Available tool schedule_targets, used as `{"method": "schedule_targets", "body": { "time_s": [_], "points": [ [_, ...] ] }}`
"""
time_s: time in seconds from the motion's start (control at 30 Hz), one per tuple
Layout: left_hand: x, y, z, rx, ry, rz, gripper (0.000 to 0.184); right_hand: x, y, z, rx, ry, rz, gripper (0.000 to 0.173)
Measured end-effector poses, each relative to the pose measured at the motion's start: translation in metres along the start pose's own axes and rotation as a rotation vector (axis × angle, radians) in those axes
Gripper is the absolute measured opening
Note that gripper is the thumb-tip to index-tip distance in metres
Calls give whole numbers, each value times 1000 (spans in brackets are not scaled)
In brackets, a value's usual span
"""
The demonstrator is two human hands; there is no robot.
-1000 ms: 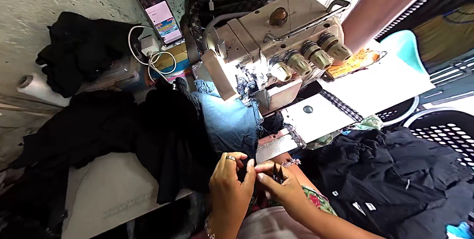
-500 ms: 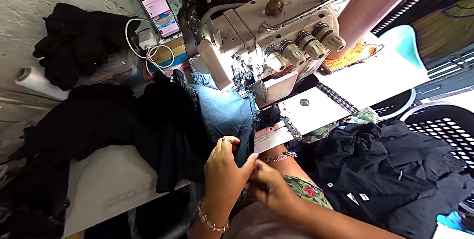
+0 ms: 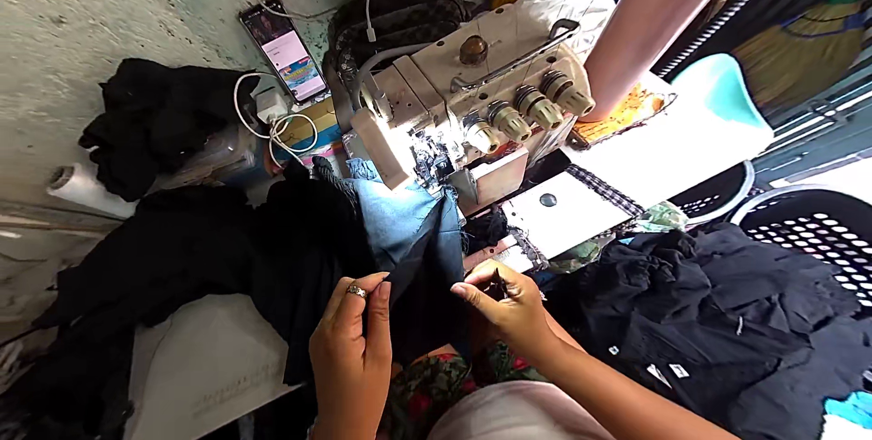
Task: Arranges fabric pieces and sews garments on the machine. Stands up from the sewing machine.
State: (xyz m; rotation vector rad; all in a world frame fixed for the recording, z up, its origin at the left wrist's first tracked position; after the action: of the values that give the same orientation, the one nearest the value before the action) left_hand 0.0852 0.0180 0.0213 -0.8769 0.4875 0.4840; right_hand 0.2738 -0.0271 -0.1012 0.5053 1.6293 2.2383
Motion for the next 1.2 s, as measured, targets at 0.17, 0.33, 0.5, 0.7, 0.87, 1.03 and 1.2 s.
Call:
{"method": "schedule_targets", "body": {
  "time_s": [0.17,0.33,0.5,0.7,0.87,1.03,1.2],
  "points": [
    [-6,9,16,-19,51,142,33,8,-5,-2,400,26,258,11],
    [-9,20,27,-6,25,209,34,11,1,4,216,72,122,9],
    [-10,23,36,-8,32,120,33,12,4,6,92,84,30,13],
    [-10,23,43,-11,80,25,30,14,-25,2,499,-17,413,18],
    [-5,17,41,-2,118,108,32,6,-23,2,440,-22,394,15],
    [-1,13,43,52,75,126,30,3,-13,4,369,-4,188,13],
    [-1,16,44,32,85,119,31,3,16,3,-337,39,-201,13]
  ]
}}
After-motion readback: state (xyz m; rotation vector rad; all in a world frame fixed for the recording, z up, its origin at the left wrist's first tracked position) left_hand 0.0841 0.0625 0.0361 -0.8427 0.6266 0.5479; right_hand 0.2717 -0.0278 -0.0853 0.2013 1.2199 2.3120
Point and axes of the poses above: each hand's wrist, its own z-axis towards the middle knuckle, its own x-axis out of the palm, y = z × x, the point moved 8 cm from there along z, towards the middle knuckle, and after that the axes turned 6 degrees about -y, right-handed, at the moved point
